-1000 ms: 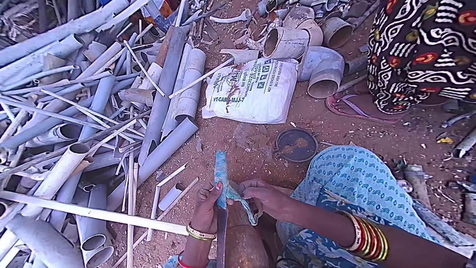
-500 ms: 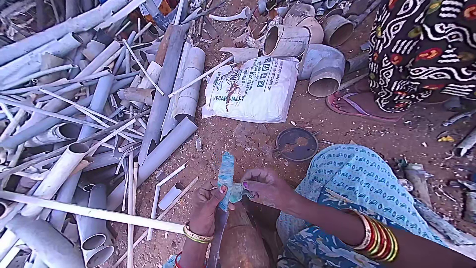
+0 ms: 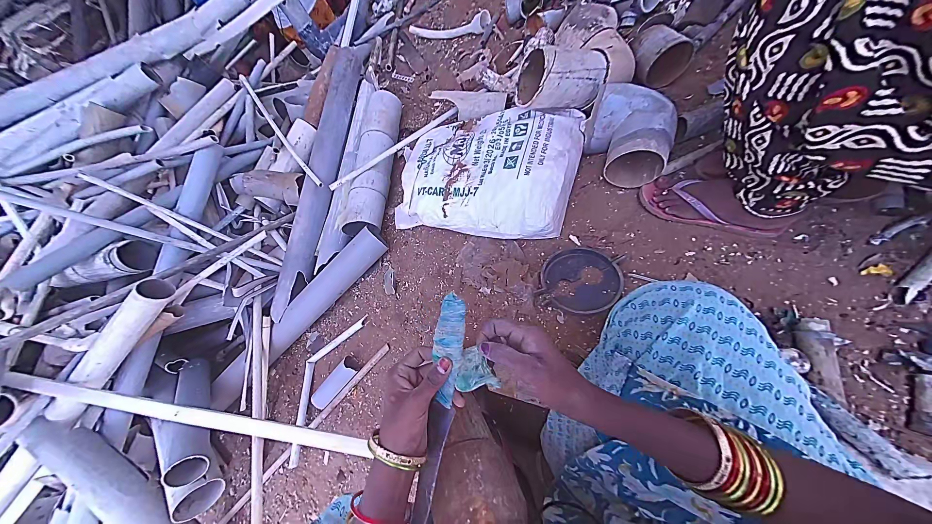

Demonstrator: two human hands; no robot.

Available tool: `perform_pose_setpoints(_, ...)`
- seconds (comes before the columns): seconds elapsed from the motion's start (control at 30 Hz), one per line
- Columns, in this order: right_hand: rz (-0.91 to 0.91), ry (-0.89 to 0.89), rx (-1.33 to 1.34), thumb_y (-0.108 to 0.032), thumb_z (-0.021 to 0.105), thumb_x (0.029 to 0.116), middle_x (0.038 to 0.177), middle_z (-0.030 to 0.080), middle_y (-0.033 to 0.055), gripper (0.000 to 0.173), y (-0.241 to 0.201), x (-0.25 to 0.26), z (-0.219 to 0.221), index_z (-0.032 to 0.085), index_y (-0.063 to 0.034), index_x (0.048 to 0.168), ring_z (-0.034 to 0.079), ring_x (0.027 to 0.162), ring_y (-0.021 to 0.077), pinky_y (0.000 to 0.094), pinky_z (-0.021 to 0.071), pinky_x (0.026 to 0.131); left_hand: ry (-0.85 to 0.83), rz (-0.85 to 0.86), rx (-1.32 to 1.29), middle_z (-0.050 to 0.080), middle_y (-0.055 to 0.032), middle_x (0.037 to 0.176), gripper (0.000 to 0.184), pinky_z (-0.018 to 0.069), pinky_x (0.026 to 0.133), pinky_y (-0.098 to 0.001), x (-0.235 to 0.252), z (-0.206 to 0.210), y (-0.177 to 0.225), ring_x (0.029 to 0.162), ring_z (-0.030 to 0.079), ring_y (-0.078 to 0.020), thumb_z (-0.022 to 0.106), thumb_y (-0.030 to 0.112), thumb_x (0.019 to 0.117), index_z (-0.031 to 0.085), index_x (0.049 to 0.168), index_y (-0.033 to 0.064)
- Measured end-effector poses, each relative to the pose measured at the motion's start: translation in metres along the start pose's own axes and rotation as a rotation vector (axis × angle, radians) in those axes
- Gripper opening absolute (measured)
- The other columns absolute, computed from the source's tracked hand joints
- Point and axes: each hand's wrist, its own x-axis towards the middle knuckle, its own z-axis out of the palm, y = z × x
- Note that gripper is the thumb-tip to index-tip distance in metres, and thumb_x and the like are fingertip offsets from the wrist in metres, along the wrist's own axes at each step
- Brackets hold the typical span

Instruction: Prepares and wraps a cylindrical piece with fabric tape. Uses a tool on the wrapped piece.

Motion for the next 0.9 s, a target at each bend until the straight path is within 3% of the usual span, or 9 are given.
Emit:
perform_pose_setpoints(0.07, 0.214, -0.066, 0.253, -0.004, 0.039, 0.1023, 0.063, 0.056, -0.011, 0.023, -0.001, 0.0, -0.002, 0.055, -0.0124, 0.089, 0.055, 0.052, -0.0025, 0.0144, 0.0506, 0.052, 0.0, 0.012, -0.004, 0.073, 0.0001, 0.069, 0.022, 0.057, 0.051, -0.0184, 0.0, -0.001, 0.0, 0.054, 0.068, -0.0048, 0.047, -0.007, 0.096, 0.065, 0.092, 0.0051)
perform_pose_setpoints(0.2, 0.429, -0.157, 0.452, -0.006, 0.035, 0.106, 0.052, 0.042, -0.0122, 0.027, 0.001, 0.002, -0.003, 0.053, -0.0156, 0.088, 0.041, 0.039, -0.001, 0.0166, 0.0481, 0.046, 0.007, 0.0, -0.028, 0.072, -0.0008, 0.069, 0.023, 0.0568, 0.051, -0.0185, 0.001, -0.005, -0.002, 0.053, 0.067, -0.0048, 0.046, -0.004, 0.097, 0.066, 0.091, 0.0049)
perform_pose_setpoints(0.33, 0.169, -0.219, 0.011, -0.01, 0.042, 0.1049, 0.066, 0.047, -0.0119, 0.013, -0.001, 0.0, -0.002, 0.054, -0.0097, 0.1, 0.044, 0.048, -0.0067, 0.0103, 0.0416, 0.047, 0.04, -0.012, -0.101, 0.072, -0.0008, 0.068, 0.029, 0.0569, 0.051, -0.0179, -0.001, -0.005, 0.002, 0.053, 0.067, -0.0044, 0.041, -0.004, 0.0993, 0.066, 0.088, 0.0066)
perform_pose_setpoints(0.47, -0.077, -0.249, -0.261, -0.013, 0.045, 0.1048, 0.071, 0.045, -0.0098, 0.016, -0.005, -0.001, -0.003, 0.055, -0.0013, 0.105, 0.04, 0.055, -0.0107, 0.0071, 0.0352, 0.052, -0.014, -0.004, -0.144, 0.072, 0.0004, 0.069, 0.027, 0.056, 0.051, -0.017, -0.003, -0.008, 0.006, 0.054, 0.066, -0.003, 0.046, -0.002, 0.0986, 0.069, 0.088, 0.0083)
perform_pose_setpoints(0.57, 0.042, -0.302, -0.249, -0.012, 0.044, 0.1059, 0.071, 0.046, -0.009, 0.014, -0.002, 0.001, -0.009, 0.055, -0.0022, 0.106, 0.042, 0.053, -0.0086, 0.0084, 0.0363, 0.05, 0.019, 0.004, -0.068, 0.072, -0.0002, 0.068, 0.025, 0.0564, 0.05, -0.0178, -0.002, -0.006, 0.003, 0.053, 0.066, -0.0042, 0.044, -0.005, 0.0971, 0.066, 0.089, 0.0057)
perform_pose_setpoints(0.63, 0.18, -0.344, -0.144, -0.011, 0.043, 0.107, 0.071, 0.052, -0.0109, 0.013, 0.001, 0.004, -0.013, 0.054, -0.0073, 0.102, 0.05, 0.054, -0.007, 0.0098, 0.0438, 0.051, 0.023, -0.011, -0.038, 0.072, -0.0005, 0.068, 0.024, 0.056, 0.049, -0.0178, -0.002, -0.005, 0.0, 0.053, 0.067, -0.0042, 0.045, -0.006, 0.0966, 0.065, 0.09, 0.0057)
perform_pose_setpoints(0.73, 0.201, -0.243, -0.017, -0.008, 0.041, 0.1059, 0.078, 0.06, -0.0126, 0.017, 0.007, 0.008, -0.017, 0.055, -0.0107, 0.097, 0.061, 0.07, -0.0052, 0.0139, 0.0522, 0.068, -0.045, -0.001, -0.062, 0.074, -0.0003, 0.072, 0.019, 0.0576, 0.052, -0.0188, -0.003, -0.007, -0.001, 0.056, 0.069, -0.0049, 0.051, -0.003, 0.0957, 0.067, 0.093, 0.0069)
perform_pose_setpoints(0.83, 0.213, 0.001, 0.038, -0.008, 0.038, 0.1078, 0.081, 0.065, -0.0081, 0.021, 0.007, 0.015, -0.02, 0.057, -0.0083, 0.098, 0.065, 0.073, 0.0006, 0.0183, 0.0552, 0.072, -0.084, 0.028, -0.063, 0.075, 0.001, 0.074, 0.016, 0.0586, 0.053, -0.0192, -0.004, -0.01, 0.002, 0.058, 0.07, -0.0049, 0.056, -0.001, 0.0959, 0.068, 0.094, 0.0083)
perform_pose_setpoints(0.9, 0.223, 0.044, 0.088, -0.01, 0.038, 0.1084, 0.086, 0.069, -0.0043, 0.023, 0.007, 0.018, -0.025, 0.059, -0.0067, 0.101, 0.069, 0.079, 0.0045, 0.0213, 0.0579, 0.076, -0.091, 0.034, -0.064, 0.075, 0.0009, 0.074, 0.017, 0.0588, 0.053, -0.0194, -0.004, -0.011, 0.003, 0.058, 0.07, -0.0051, 0.056, -0.002, 0.0957, 0.069, 0.094, 0.0082)
